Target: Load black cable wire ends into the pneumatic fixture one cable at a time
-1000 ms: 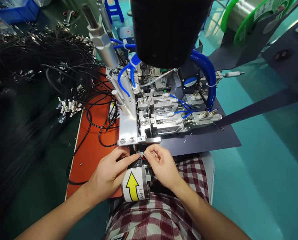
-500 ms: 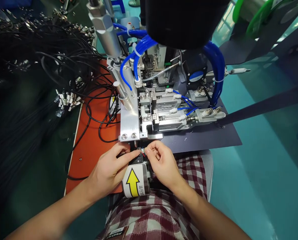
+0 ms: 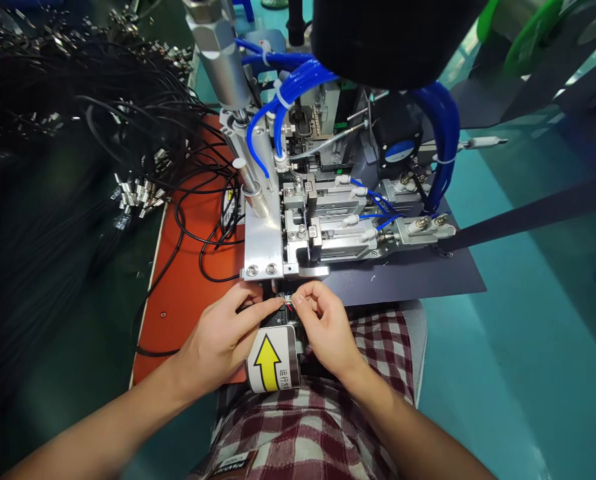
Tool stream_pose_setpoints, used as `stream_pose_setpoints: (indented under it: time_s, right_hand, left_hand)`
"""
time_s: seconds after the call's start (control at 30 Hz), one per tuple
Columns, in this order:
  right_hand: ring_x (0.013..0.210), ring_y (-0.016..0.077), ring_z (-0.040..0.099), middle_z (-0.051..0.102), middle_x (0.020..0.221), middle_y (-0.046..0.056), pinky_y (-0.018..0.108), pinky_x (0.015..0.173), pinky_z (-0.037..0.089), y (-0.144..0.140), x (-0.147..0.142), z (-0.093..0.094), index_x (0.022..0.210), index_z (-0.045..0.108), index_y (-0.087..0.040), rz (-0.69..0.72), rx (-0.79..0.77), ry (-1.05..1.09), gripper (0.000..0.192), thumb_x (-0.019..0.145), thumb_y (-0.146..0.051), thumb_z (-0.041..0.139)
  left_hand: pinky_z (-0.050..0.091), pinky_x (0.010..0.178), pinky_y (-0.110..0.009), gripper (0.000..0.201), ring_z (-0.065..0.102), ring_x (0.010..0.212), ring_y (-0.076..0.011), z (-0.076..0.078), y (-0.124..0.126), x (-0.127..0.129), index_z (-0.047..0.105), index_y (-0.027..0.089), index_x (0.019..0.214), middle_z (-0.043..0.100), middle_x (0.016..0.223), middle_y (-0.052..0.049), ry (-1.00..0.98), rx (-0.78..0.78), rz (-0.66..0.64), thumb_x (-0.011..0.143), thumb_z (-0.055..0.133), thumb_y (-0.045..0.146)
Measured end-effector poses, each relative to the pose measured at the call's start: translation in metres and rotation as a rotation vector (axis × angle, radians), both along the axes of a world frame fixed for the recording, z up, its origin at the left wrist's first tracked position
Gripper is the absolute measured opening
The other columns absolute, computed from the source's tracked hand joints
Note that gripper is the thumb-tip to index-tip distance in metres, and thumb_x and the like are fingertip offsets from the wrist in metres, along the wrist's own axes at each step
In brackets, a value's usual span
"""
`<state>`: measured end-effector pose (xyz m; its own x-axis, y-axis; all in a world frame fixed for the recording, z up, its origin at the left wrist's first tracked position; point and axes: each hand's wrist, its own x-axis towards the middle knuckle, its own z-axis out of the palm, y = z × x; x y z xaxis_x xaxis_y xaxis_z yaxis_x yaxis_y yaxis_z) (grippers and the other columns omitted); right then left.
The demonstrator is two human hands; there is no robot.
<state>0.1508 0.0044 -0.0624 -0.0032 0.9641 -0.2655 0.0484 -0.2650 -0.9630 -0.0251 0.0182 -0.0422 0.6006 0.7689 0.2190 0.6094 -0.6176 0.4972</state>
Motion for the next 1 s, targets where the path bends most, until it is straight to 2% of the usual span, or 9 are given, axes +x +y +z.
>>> stream_pose_setpoints:
  time_s: [0.1, 0.23, 0.37, 0.5, 0.67, 0.77, 0.9, 1.0]
  right_hand:
    - [0.056, 0.0123, 0.040, 0.046, 0.064, -0.004, 0.024, 0.051, 0.036, -0.0009, -0.0009, -0.0001, 0.074, 0.051, -0.020, 0.006, -0.020, 0.012, 0.018, 0.086, -0.033, 0.053]
    - [0.056, 0.0121, 0.038, 0.044, 0.063, -0.004, 0.024, 0.051, 0.033, -0.0019, -0.0015, -0.0020, 0.073, 0.050, -0.020, -0.018, 0.029, -0.052, 0.018, 0.087, -0.032, 0.052]
    - [0.052, 0.0118, 0.035, 0.040, 0.059, -0.006, 0.024, 0.047, 0.030, -0.0018, -0.0020, -0.0022, 0.073, 0.049, -0.021, 0.018, -0.037, -0.038, 0.019, 0.088, -0.032, 0.050]
    - [0.059, 0.0132, 0.043, 0.047, 0.067, -0.003, 0.025, 0.054, 0.036, -0.0012, -0.0035, 0.0011, 0.073, 0.050, -0.020, -0.021, 0.077, -0.175, 0.017, 0.088, -0.029, 0.049]
    - [0.050, 0.0118, 0.037, 0.040, 0.056, -0.006, 0.024, 0.046, 0.031, -0.0024, -0.0051, 0.0029, 0.072, 0.047, -0.021, 0.007, -0.059, -0.118, 0.019, 0.088, -0.031, 0.048]
    - [0.050, 0.0113, 0.038, 0.042, 0.058, -0.006, 0.024, 0.047, 0.031, -0.0044, -0.0042, -0.0006, 0.074, 0.049, -0.021, -0.015, -0.005, -0.149, 0.018, 0.089, -0.031, 0.048]
    - [0.047, 0.0104, 0.037, 0.041, 0.053, -0.008, 0.023, 0.046, 0.031, -0.0038, 0.0005, -0.0038, 0.075, 0.050, -0.021, 0.028, -0.092, -0.029, 0.020, 0.089, -0.036, 0.050]
    - [0.049, 0.0102, 0.038, 0.044, 0.056, -0.006, 0.023, 0.046, 0.032, -0.0015, 0.0029, 0.0009, 0.078, 0.054, -0.019, 0.039, -0.088, -0.050, 0.020, 0.087, -0.037, 0.054]
  left_hand:
    - [0.050, 0.057, -0.028, 0.032, 0.054, 0.071, -0.0187, 0.0012, 0.0001, 0.0011, 0.064, 0.010, 0.113, 0.051, 0.084, -0.008, -0.005, 0.004, 0.002, 0.087, 0.044, 0.009]
    - [0.050, 0.057, -0.029, 0.032, 0.055, 0.072, -0.0194, 0.0011, 0.0002, 0.0019, 0.064, 0.009, 0.112, 0.051, 0.084, -0.009, 0.001, 0.017, 0.005, 0.087, 0.044, 0.008]
    - [0.050, 0.057, -0.029, 0.031, 0.055, 0.071, -0.0193, 0.0005, 0.0000, 0.0018, 0.065, 0.009, 0.110, 0.051, 0.085, -0.009, -0.006, 0.018, 0.004, 0.087, 0.044, 0.008]
    - [0.051, 0.058, -0.029, 0.031, 0.055, 0.072, -0.0193, 0.0012, -0.0009, 0.0019, 0.065, 0.008, 0.111, 0.051, 0.086, -0.010, -0.009, -0.001, 0.000, 0.087, 0.045, 0.009]
    - [0.051, 0.057, -0.029, 0.031, 0.055, 0.071, -0.0188, 0.0022, -0.0011, 0.0017, 0.065, 0.009, 0.110, 0.052, 0.087, -0.010, -0.009, -0.005, 0.004, 0.087, 0.044, 0.009]
    - [0.053, 0.061, -0.030, 0.032, 0.058, 0.077, -0.0198, 0.0016, -0.0005, 0.0015, 0.064, 0.010, 0.111, 0.054, 0.089, -0.010, -0.029, -0.012, 0.007, 0.087, 0.043, 0.007]
    - [0.055, 0.070, -0.031, 0.029, 0.060, 0.084, -0.0202, 0.0006, 0.0007, 0.0023, 0.064, 0.011, 0.108, 0.058, 0.091, -0.010, -0.074, -0.008, 0.026, 0.087, 0.044, 0.005]
    - [0.055, 0.073, -0.029, 0.026, 0.060, 0.084, -0.0192, 0.0005, 0.0014, 0.0031, 0.063, 0.010, 0.104, 0.060, 0.091, -0.010, -0.102, -0.005, 0.032, 0.087, 0.045, 0.003]
